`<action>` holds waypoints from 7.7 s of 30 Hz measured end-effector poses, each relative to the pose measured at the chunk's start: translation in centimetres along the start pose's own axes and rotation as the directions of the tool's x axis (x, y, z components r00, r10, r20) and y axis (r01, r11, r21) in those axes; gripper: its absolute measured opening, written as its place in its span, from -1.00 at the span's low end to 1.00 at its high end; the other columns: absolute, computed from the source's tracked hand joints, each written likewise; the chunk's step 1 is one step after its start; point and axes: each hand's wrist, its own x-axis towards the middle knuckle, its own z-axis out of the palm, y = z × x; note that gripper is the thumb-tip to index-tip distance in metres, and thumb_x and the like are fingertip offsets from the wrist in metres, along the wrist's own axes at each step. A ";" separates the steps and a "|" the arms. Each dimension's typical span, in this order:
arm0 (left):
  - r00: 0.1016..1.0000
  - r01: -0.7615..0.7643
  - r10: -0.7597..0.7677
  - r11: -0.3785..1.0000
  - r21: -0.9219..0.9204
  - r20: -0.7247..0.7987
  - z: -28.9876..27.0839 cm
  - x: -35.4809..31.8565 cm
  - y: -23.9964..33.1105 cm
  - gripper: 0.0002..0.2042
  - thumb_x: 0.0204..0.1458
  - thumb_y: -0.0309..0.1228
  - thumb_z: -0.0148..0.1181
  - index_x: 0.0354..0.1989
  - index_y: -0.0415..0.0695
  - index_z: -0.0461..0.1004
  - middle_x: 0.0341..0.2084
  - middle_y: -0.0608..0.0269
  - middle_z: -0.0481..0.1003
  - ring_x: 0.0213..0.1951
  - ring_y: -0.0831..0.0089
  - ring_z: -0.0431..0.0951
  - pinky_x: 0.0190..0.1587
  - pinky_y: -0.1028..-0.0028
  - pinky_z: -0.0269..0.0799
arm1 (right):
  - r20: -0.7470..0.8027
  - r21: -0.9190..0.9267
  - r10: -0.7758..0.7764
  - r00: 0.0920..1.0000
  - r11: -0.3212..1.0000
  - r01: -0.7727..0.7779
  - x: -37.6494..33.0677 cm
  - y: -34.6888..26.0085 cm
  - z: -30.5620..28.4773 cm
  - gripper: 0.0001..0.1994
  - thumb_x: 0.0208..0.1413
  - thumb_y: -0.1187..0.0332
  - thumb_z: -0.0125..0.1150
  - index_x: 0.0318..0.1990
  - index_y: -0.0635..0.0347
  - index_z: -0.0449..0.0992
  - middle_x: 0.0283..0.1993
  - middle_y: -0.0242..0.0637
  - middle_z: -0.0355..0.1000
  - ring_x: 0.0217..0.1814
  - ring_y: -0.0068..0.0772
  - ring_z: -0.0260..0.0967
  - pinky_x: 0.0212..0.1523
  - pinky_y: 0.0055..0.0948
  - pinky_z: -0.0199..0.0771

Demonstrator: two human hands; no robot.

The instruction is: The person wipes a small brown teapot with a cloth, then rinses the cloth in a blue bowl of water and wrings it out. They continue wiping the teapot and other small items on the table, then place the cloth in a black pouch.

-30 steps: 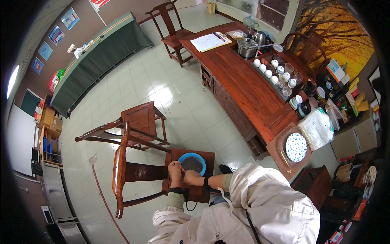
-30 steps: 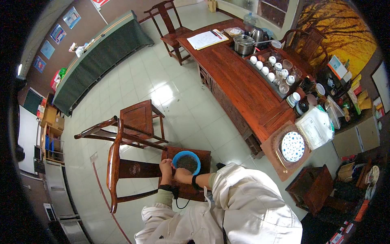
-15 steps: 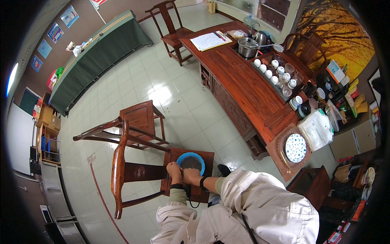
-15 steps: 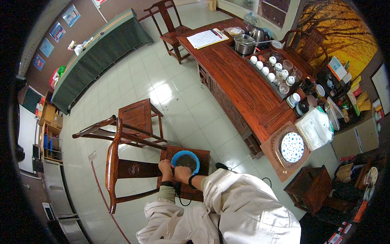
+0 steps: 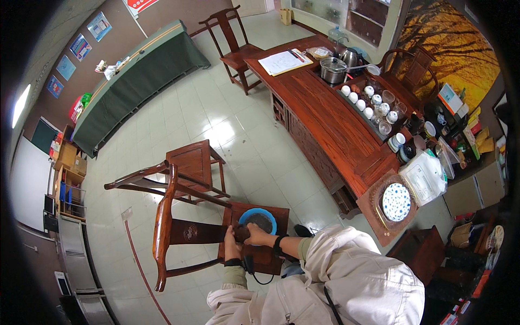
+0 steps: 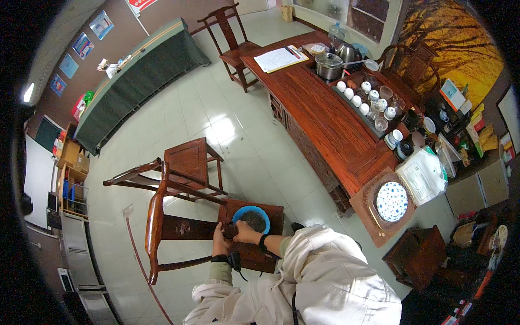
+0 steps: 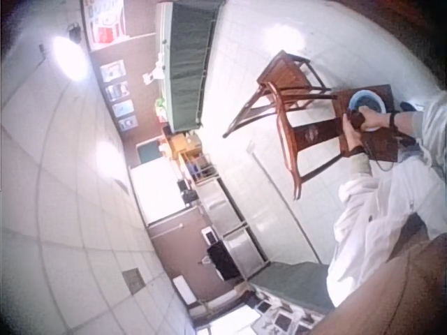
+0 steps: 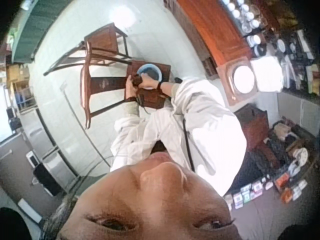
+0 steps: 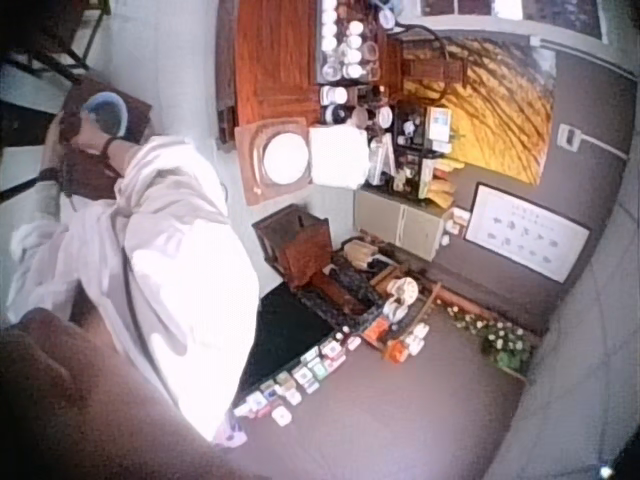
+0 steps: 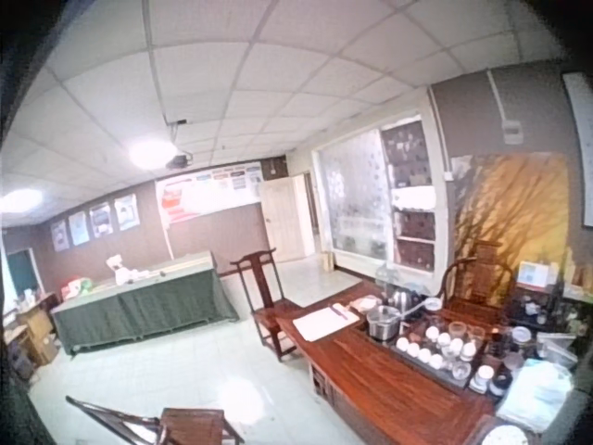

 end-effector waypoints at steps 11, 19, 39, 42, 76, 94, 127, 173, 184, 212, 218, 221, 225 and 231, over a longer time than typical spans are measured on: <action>0.949 0.187 -0.020 0.840 -0.509 0.316 -0.6 -7.9 -1.0 -0.68 0.13 -0.16 0.02 -0.36 -0.21 0.45 -0.42 0.16 0.51 -0.38 0.27 0.53 -0.30 0.36 0.54 | 0.221 0.943 -0.017 0.975 0.258 -0.210 -5.4 -0.4 0.0 -0.45 -0.05 0.44 0.04 0.20 -0.04 0.25 0.23 -0.30 0.09 0.18 -0.23 0.10 0.06 -0.06 0.34; 0.901 -0.089 0.178 0.969 -0.233 0.396 2.4 -8.3 -4.6 -0.75 0.20 -0.21 -0.13 -0.36 -0.03 0.46 -0.45 0.38 0.53 -0.39 0.48 0.54 -0.35 0.45 0.49 | 0.026 0.999 -0.008 1.000 -0.044 -0.027 -11.6 -0.7 0.1 -0.38 -0.22 0.67 -0.05 0.14 0.15 0.35 0.03 -0.27 0.34 0.05 -0.35 0.29 0.06 -0.43 0.33; 0.462 -0.125 -0.153 0.964 0.235 0.874 11.1 -22.5 -23.0 -0.66 0.15 -0.35 -0.05 0.10 -0.15 0.26 -0.09 0.15 0.43 -0.05 0.36 0.46 -0.04 0.46 0.44 | -0.398 0.916 -0.160 0.903 -0.019 0.401 -39.0 9.1 0.1 -0.74 0.16 0.30 0.00 -0.08 0.23 0.46 -0.33 -0.31 0.42 -0.38 -0.47 0.40 -0.43 -0.49 0.34; 0.276 -0.720 -0.048 0.651 0.239 0.960 13.7 -29.1 -29.3 -0.44 0.01 -0.45 0.17 0.20 -0.29 0.17 -0.12 0.10 0.41 -0.12 0.36 0.49 -0.15 0.48 0.50 | -0.491 0.869 0.001 0.871 -0.072 0.489 -46.3 12.2 1.7 -0.71 0.20 0.27 -0.05 -0.09 0.29 0.45 -0.32 -0.08 0.49 -0.38 -0.28 0.50 -0.50 -0.43 0.47; 0.159 -0.396 -0.454 0.784 0.478 0.877 53.0 -49.8 -70.4 -0.68 0.26 -0.20 -0.10 -0.39 -0.19 0.38 -0.42 0.29 0.43 -0.38 0.48 0.35 -0.25 0.44 0.31 | -0.523 0.280 0.819 0.238 -0.099 0.955 -82.9 43.1 -15.4 -0.43 0.21 -0.10 -0.11 0.12 0.23 0.34 0.14 -0.18 0.33 0.15 -0.18 0.28 0.16 -0.23 0.27; 0.366 -0.569 -0.178 0.734 0.371 0.913 78.4 -44.9 -81.3 -0.67 0.27 -0.20 -0.09 -0.44 -0.17 0.38 -0.57 0.52 0.26 -0.47 0.68 0.20 -0.39 0.53 0.22 | -0.586 0.372 0.763 0.273 -0.047 0.927 -87.6 62.3 -37.3 -0.66 0.28 0.13 -0.12 -0.15 0.25 0.43 -0.21 -0.29 0.43 -0.28 -0.38 0.43 -0.31 -0.41 0.47; 0.874 -0.075 -0.081 0.952 0.298 0.480 105.9 -28.5 -87.0 -0.66 0.22 -0.14 0.00 -0.31 -0.23 0.38 -0.42 0.20 0.43 -0.44 0.42 0.42 -0.42 0.38 0.35 | -0.476 0.875 0.431 0.767 0.140 0.464 -83.8 79.9 -71.2 -0.64 0.19 0.29 0.07 0.08 0.27 0.34 0.06 -0.24 0.36 0.06 -0.26 0.33 0.05 -0.27 0.36; 0.625 -0.449 0.044 0.837 0.313 0.779 101.7 -39.2 -76.2 -0.76 0.26 -0.34 -0.09 -0.33 -0.28 0.36 -0.49 0.26 0.44 -0.45 0.57 0.39 -0.35 0.54 0.37 | -0.607 0.735 0.377 0.700 0.602 0.313 -87.9 68.0 -68.1 -0.53 0.22 -0.05 -0.09 -0.05 0.17 0.49 -0.18 -0.34 0.50 -0.21 -0.48 0.40 -0.24 -0.41 0.40; 0.596 -0.576 0.347 0.813 0.084 0.725 109.5 -40.6 -77.8 -0.82 0.25 -0.38 -0.11 -0.21 -0.29 0.28 -0.57 0.18 0.42 -0.63 0.50 0.39 -0.60 0.47 0.35 | -0.508 0.765 0.249 0.825 0.571 0.299 -89.3 70.4 -78.5 -0.67 0.27 0.13 -0.07 -0.14 0.21 0.49 -0.34 -0.41 0.47 -0.34 -0.54 0.36 -0.28 -0.45 0.35; 0.788 0.442 -0.423 0.895 0.069 0.448 97.4 -30.6 -90.2 -0.61 0.17 -0.03 0.00 -0.16 -0.14 0.41 -0.29 0.21 0.48 -0.25 0.32 0.50 -0.15 0.32 0.46 | -0.089 0.931 0.505 0.858 -0.263 0.252 -82.9 81.2 -63.6 -0.62 0.16 0.00 0.04 -0.15 0.15 0.48 -0.17 -0.33 0.46 -0.13 -0.32 0.40 -0.05 -0.31 0.38; 0.900 -0.049 -0.085 0.955 0.292 0.428 93.6 -26.4 -96.2 -0.70 0.21 -0.18 0.02 -0.24 -0.21 0.39 -0.41 0.32 0.41 -0.36 0.53 0.41 -0.28 0.51 0.35 | 0.010 0.865 0.501 0.865 -0.438 0.244 -80.3 87.1 -58.0 -0.63 0.19 -0.02 -0.02 -0.11 0.06 0.48 -0.13 -0.36 0.46 -0.08 -0.36 0.38 -0.03 -0.34 0.37; 0.910 -0.338 0.168 0.828 0.447 0.378 90.9 -23.9 -98.9 -0.72 0.20 -0.21 0.04 -0.27 -0.24 0.38 -0.46 0.33 0.40 -0.39 0.57 0.32 -0.28 0.54 0.31 | 0.107 0.907 0.454 0.885 -0.409 0.100 -79.0 91.0 -54.5 -0.48 0.17 -0.13 -0.06 0.08 0.08 0.39 0.06 -0.27 0.38 0.05 -0.23 0.32 0.07 -0.27 0.32; 0.966 -0.254 0.139 0.689 0.679 0.220 85.4 -18.6 -98.5 -0.81 0.18 -0.34 0.06 -0.34 -0.24 0.36 -0.50 0.29 0.37 -0.41 0.54 0.28 -0.36 0.49 0.28 | 0.066 0.917 0.605 0.793 0.277 -0.288 -76.4 97.7 -48.3 -0.46 0.20 -0.05 -0.08 0.12 0.21 0.36 0.10 -0.04 0.34 0.14 -0.08 0.28 0.12 -0.14 0.28; 0.994 -0.029 -0.050 0.717 0.696 0.093 79.5 -14.2 -99.3 -0.81 0.17 -0.34 0.09 -0.27 -0.24 0.39 -0.46 0.30 0.39 -0.37 0.54 0.28 -0.29 0.50 0.29 | -0.046 -0.036 0.383 0.923 0.922 -0.385 -75.6 108.2 -35.9 -0.68 0.09 0.26 0.02 -0.13 0.36 0.42 -0.15 0.12 0.39 -0.14 0.12 0.35 -0.12 -0.09 0.41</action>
